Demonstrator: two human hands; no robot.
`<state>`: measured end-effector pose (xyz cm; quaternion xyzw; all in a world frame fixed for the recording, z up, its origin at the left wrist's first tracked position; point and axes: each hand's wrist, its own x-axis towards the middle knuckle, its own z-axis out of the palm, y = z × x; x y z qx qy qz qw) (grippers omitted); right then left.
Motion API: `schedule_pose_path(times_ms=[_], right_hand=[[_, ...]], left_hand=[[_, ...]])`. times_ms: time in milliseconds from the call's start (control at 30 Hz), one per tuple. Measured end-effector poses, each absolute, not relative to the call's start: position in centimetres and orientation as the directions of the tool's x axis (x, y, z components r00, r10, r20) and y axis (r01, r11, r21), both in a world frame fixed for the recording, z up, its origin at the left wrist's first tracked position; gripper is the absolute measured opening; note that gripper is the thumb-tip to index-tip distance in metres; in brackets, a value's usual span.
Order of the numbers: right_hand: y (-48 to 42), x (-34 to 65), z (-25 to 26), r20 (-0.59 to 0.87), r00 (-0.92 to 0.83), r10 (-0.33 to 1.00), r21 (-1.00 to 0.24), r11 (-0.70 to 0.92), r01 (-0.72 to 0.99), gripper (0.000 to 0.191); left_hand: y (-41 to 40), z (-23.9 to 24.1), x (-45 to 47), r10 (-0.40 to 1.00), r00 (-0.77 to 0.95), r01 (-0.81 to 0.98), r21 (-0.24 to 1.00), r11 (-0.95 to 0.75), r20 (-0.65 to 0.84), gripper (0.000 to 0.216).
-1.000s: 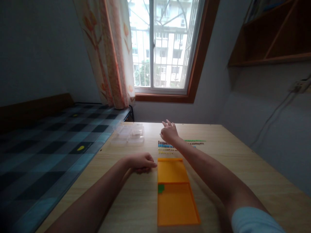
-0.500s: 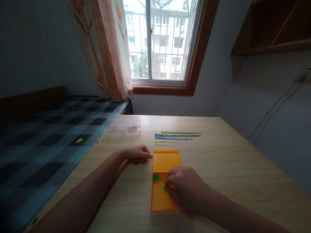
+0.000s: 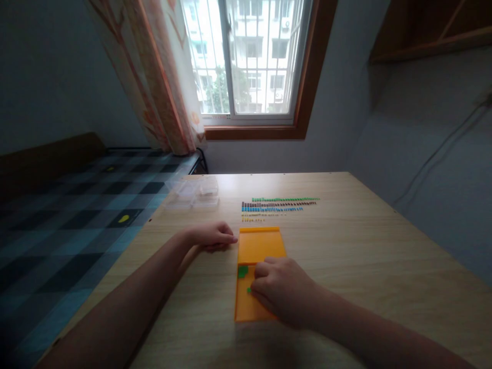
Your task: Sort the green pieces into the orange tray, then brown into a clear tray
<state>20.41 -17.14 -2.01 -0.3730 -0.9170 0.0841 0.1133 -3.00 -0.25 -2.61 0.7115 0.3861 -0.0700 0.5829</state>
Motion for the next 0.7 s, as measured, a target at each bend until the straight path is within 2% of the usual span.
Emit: schedule_pose_path(times_ms=[700], right_hand=[[-17.0,19.5,-2.4,0.136,-0.687,0.714,-0.271,0.694,0.667,0.027]], left_hand=[[-0.5,-2.4,-2.9,0.476,0.705,0.619,0.784,-0.05,-0.526,0.07]])
